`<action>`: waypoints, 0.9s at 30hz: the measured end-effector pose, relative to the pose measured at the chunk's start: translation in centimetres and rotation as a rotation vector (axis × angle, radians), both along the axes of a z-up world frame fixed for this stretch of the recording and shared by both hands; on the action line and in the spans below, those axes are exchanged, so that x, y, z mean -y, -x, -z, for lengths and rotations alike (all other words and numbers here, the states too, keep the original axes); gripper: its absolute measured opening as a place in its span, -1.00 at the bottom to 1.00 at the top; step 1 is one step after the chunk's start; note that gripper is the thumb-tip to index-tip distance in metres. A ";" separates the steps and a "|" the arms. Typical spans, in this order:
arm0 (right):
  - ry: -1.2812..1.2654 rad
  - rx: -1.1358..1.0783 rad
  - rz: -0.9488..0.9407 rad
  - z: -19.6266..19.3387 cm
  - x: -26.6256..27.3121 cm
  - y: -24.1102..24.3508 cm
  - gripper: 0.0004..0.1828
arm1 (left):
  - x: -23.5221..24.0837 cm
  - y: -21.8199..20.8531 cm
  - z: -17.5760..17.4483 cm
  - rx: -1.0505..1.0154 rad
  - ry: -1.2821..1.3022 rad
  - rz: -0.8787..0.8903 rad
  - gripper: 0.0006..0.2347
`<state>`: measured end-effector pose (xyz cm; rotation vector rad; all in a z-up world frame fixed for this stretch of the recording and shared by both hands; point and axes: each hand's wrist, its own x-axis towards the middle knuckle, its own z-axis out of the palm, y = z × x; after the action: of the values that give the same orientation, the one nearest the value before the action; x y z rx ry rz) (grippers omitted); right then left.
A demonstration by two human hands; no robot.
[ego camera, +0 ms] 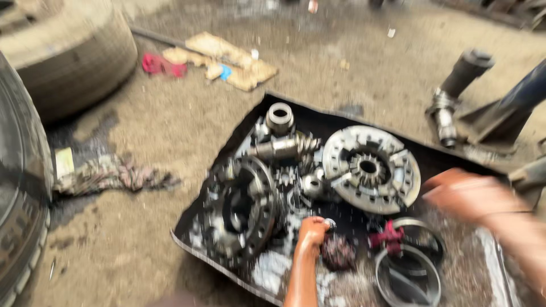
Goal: The person cleans various mechanical parts, including gears, bolts, and a large metal housing, using a rag. They wipe the components individually over a metal tray containing a dark liquid, handling each item to remove grime and oil.
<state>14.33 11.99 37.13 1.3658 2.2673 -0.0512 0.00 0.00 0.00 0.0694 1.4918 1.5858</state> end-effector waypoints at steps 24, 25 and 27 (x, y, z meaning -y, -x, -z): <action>-0.231 -0.693 -0.155 32.7 4.2 1.1 -0.32 | 9.2 2.1 -6.9 0.911 -0.472 -0.317 -0.68; -0.124 -0.853 -0.166 33.4 4.4 1.2 -0.30 | 9.3 1.5 -6.3 0.892 -0.499 -0.295 -0.65; -0.008 -0.944 -0.325 34.9 4.2 1.2 -0.34 | 9.1 0.9 -5.2 0.810 -0.460 -0.313 -0.71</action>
<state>13.11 7.77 2.19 1.0598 3.2203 -0.7078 -0.93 -9.09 5.21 -0.5106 0.5143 1.8612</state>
